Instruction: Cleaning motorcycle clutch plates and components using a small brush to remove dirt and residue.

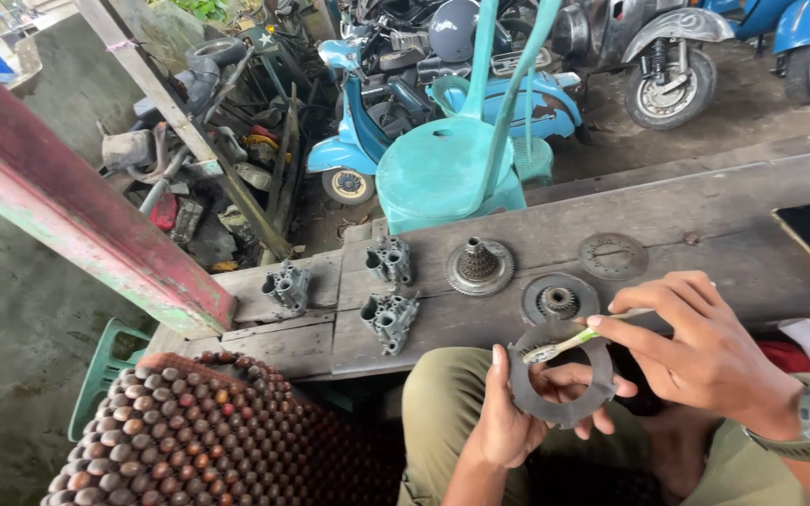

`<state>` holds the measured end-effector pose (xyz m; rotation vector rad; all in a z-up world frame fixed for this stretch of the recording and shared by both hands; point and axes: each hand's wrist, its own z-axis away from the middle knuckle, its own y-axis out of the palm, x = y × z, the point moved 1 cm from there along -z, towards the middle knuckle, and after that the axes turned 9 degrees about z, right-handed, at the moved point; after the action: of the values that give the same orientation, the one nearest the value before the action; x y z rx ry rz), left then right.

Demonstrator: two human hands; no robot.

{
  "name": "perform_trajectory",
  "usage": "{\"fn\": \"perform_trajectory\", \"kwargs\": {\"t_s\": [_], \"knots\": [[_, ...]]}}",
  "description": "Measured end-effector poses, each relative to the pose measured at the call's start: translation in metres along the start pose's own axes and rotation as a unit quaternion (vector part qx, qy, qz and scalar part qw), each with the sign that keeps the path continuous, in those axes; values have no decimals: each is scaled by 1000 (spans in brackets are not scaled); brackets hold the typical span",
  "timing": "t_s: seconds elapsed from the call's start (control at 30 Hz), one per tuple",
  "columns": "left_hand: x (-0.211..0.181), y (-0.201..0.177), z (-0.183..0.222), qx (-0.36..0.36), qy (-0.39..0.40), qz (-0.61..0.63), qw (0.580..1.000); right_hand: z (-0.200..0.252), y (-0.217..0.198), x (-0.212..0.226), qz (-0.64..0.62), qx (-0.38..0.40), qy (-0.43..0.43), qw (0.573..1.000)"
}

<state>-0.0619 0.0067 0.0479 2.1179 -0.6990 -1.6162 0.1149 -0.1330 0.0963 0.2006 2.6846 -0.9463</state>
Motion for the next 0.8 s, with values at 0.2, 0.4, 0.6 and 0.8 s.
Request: {"fn": "perform_trajectory", "kwargs": {"t_s": [0.2,0.4,0.6,0.8], "knots": [[-23,-17,16,-8,-20,13,1000,-23,14,18,-6,22,17,1000],[-28,-35,33,-12,-15,50,999,-38,24,40,13,27,34,999],[-23,-49,52,5,-25,113,993,-38,30,65,50,42,60,996],[-18,-63,68,8,30,143,989,-50,32,90,85,62,60,993]]}}
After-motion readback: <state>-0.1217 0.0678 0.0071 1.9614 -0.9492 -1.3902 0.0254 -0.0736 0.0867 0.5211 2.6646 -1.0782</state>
